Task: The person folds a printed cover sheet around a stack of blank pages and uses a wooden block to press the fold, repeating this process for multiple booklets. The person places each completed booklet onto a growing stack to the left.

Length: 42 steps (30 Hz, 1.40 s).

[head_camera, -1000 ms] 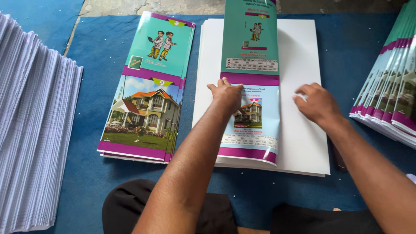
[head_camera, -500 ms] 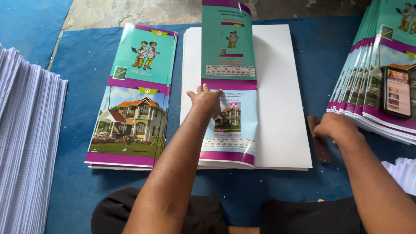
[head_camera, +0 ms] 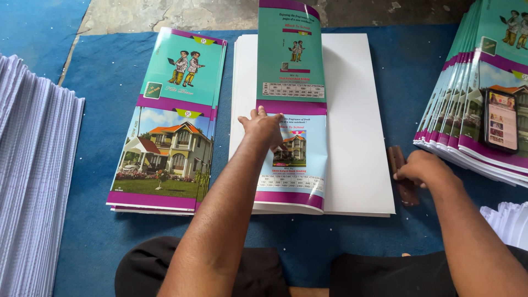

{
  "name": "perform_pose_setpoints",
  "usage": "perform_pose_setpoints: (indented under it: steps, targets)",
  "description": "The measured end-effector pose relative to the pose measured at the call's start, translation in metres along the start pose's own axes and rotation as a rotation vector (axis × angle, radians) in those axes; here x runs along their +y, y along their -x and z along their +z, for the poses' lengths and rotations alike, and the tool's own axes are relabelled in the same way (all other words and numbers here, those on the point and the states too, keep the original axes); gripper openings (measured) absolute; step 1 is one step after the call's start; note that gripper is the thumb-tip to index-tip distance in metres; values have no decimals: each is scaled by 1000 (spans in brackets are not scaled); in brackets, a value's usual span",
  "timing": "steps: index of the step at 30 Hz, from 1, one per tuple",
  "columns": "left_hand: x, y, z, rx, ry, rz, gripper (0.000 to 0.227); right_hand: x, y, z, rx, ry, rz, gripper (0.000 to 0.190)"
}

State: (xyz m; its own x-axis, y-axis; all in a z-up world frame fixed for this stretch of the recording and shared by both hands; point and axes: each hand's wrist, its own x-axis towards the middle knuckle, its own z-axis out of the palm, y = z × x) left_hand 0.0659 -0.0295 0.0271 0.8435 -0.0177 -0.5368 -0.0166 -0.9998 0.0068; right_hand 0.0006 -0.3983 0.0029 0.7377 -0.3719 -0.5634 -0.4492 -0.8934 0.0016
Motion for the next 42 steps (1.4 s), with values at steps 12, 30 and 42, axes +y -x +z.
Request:
perform_pose_setpoints:
  steps: [12,30,42]
  targets:
    - [0,-5,2,-14,-15,15,108,-54,29,-18,330,-238,-377,33]
    - [3,7,1,67,32,18,107,-142,39,25,364,-50,-951,54]
    - [5,-3,8,87,31,30,91,-146,-17,29,653,-107,-1049,52]
